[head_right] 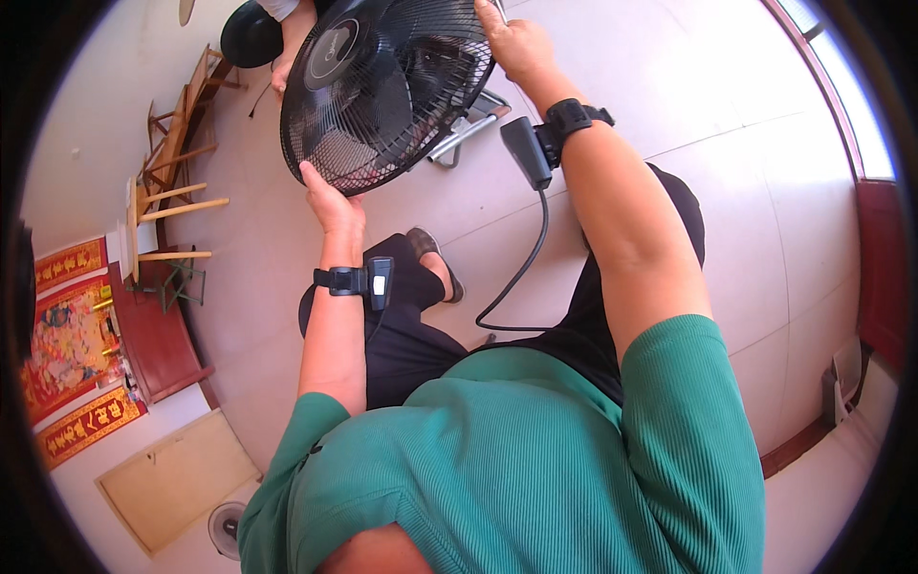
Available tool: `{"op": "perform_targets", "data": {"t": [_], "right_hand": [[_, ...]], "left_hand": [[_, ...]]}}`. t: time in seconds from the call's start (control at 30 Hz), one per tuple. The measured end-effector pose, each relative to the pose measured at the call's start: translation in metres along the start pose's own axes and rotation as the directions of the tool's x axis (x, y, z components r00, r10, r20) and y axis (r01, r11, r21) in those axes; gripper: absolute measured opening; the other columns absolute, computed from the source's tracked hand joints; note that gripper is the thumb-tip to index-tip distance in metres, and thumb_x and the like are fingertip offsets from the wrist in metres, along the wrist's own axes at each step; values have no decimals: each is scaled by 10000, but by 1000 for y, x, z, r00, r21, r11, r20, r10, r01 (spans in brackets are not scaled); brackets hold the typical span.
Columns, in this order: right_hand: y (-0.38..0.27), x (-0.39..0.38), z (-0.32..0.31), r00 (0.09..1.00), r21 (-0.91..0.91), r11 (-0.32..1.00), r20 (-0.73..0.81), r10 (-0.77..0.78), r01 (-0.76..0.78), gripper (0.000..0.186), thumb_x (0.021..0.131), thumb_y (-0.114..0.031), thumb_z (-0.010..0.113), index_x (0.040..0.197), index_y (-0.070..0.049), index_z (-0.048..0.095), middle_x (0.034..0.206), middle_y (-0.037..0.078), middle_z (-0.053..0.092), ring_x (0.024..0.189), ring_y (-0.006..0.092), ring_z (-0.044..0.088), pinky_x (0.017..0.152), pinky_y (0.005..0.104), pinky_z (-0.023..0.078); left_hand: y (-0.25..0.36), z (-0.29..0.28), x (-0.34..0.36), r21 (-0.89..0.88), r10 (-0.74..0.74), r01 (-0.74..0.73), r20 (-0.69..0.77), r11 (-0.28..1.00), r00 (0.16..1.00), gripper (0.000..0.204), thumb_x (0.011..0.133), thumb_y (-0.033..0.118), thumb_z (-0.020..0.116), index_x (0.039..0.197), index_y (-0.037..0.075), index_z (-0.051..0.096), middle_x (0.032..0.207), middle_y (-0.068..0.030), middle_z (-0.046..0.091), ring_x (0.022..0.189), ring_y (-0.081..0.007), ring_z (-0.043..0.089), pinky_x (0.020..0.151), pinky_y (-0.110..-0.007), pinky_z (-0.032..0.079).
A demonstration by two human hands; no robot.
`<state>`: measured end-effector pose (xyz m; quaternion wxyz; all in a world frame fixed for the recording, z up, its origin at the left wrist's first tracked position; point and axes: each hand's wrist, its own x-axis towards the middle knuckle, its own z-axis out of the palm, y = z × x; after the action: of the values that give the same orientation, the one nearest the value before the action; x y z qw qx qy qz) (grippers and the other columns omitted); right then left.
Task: The person uses a screwdriver to loosen and tighten the clip on a pedestal fan's grille while being assisted by another person, then removes and reattaches the front protective grille.
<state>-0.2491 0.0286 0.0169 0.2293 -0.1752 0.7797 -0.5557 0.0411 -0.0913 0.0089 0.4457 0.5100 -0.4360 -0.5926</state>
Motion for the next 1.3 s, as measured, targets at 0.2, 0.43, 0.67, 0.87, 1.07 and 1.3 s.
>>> {"op": "perform_targets", "data": {"t": [0.2, 0.43, 0.67, 0.87, 1.07, 1.3], "right_hand": [[7, 7, 7, 994, -86, 995, -95, -59, 51, 872, 850, -751, 339, 661, 43, 648, 603, 197, 600, 598, 317, 629, 626, 405, 500], [25, 17, 16, 909, -385, 867, -137, -393, 316, 812, 904, -680, 300, 760, 14, 695, 777, 238, 658, 836, 401, 630, 820, 429, 458], [-1, -8, 21, 977, -166, 986, -211, -45, 9, 813, 922, -634, 304, 926, 99, 655, 904, 342, 611, 926, 485, 582, 836, 493, 446], [12, 11, 21, 971, -178, 981, -207, -116, 79, 794, 906, -667, 305, 775, 5, 706, 796, 227, 666, 848, 373, 636, 828, 413, 457], [20, 11, 26, 973, -56, 995, -216, -87, 77, 809, 887, -689, 345, 771, 26, 705, 758, 197, 665, 818, 303, 642, 806, 374, 462], [14, 9, 29, 984, 113, 994, -177, 29, -9, 821, 864, -710, 411, 737, 62, 659, 604, 107, 564, 595, 211, 563, 589, 327, 440]], "left_hand": [[-7, 0, 18, 147, 125, -97, -193, 984, 973, 757, 908, 563, 486, 1125, -162, 454, 1167, -213, 523, 1049, -295, 531, 945, -384, 421], [-6, -1, 16, 297, 187, -105, -261, 949, 947, 750, 925, 580, 425, 1171, -126, 476, 1160, -214, 533, 1037, -301, 530, 927, -394, 418], [20, 5, -1, -132, -212, 206, -36, 970, 977, 741, 925, 545, 408, 1395, -20, 314, 1384, -175, 413, 1159, -320, 509, 930, -459, 442], [7, 13, 22, -133, 16, -41, -185, 990, 983, 703, 917, 460, 443, 1290, -136, 433, 1305, -218, 502, 1140, -305, 543, 950, -410, 455], [1, 20, 14, -63, 51, -75, -311, 995, 949, 677, 905, 440, 488, 1184, -176, 500, 1220, -230, 557, 1063, -305, 583, 903, -393, 483], [10, 22, 11, 12, 21, -18, -414, 1000, 910, 698, 864, 497, 556, 1090, -163, 559, 1135, -216, 593, 965, -298, 601, 819, -398, 507]]}}
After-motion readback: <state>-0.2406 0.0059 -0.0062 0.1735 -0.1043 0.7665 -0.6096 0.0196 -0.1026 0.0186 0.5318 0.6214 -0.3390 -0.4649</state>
